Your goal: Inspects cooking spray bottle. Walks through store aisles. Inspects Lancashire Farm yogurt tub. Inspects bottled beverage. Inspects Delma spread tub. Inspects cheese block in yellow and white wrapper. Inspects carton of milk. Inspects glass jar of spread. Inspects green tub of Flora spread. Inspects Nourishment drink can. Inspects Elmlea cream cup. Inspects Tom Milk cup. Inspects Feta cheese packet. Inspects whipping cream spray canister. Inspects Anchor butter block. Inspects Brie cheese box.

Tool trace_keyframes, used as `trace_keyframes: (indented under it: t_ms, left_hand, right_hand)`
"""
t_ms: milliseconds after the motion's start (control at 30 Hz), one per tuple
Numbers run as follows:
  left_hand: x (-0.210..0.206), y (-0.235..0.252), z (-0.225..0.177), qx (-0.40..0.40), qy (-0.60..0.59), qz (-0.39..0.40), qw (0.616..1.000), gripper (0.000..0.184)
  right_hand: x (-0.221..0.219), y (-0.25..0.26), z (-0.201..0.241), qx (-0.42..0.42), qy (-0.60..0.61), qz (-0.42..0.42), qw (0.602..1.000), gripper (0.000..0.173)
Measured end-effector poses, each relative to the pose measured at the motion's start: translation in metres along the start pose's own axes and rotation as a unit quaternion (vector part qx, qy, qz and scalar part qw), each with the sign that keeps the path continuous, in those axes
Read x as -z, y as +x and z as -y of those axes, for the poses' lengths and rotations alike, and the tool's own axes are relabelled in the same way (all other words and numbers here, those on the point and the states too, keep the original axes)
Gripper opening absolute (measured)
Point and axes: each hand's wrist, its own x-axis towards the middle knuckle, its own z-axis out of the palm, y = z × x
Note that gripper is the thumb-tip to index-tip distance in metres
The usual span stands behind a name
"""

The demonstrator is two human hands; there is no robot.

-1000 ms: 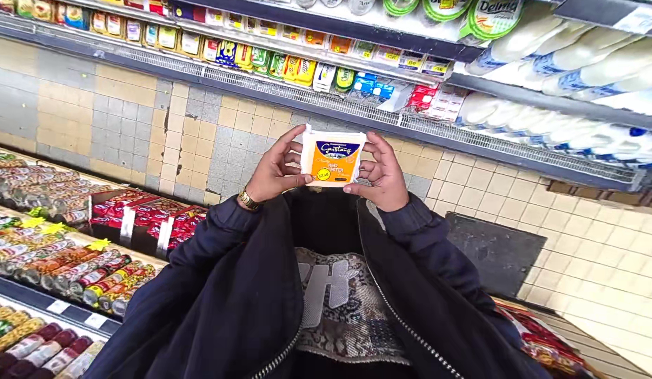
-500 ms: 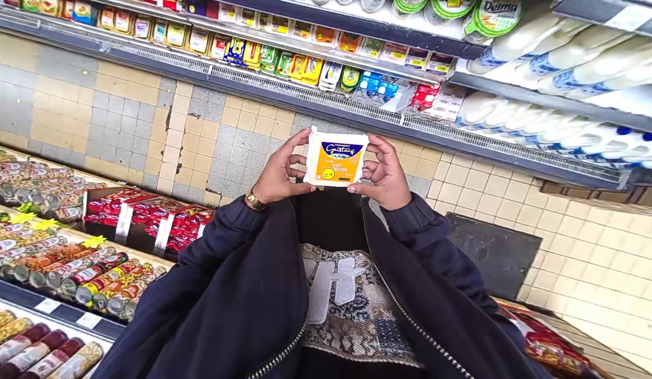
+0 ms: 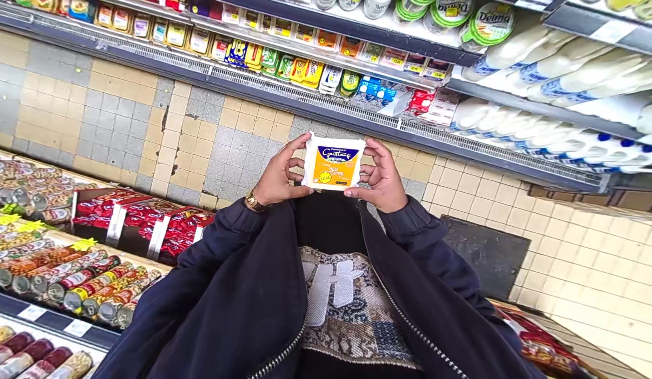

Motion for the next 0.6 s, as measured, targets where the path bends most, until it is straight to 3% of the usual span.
trace_keyframes:
  t_ms: [600]
  left_hand:
    - [0.016, 0.016, 0.006, 0.0, -0.023, 0.011, 1.0, 0.11]
  right_hand:
    - [-0.005, 0.017, -0.003, -0.013, -0.03, -0.005, 0.999, 0.12]
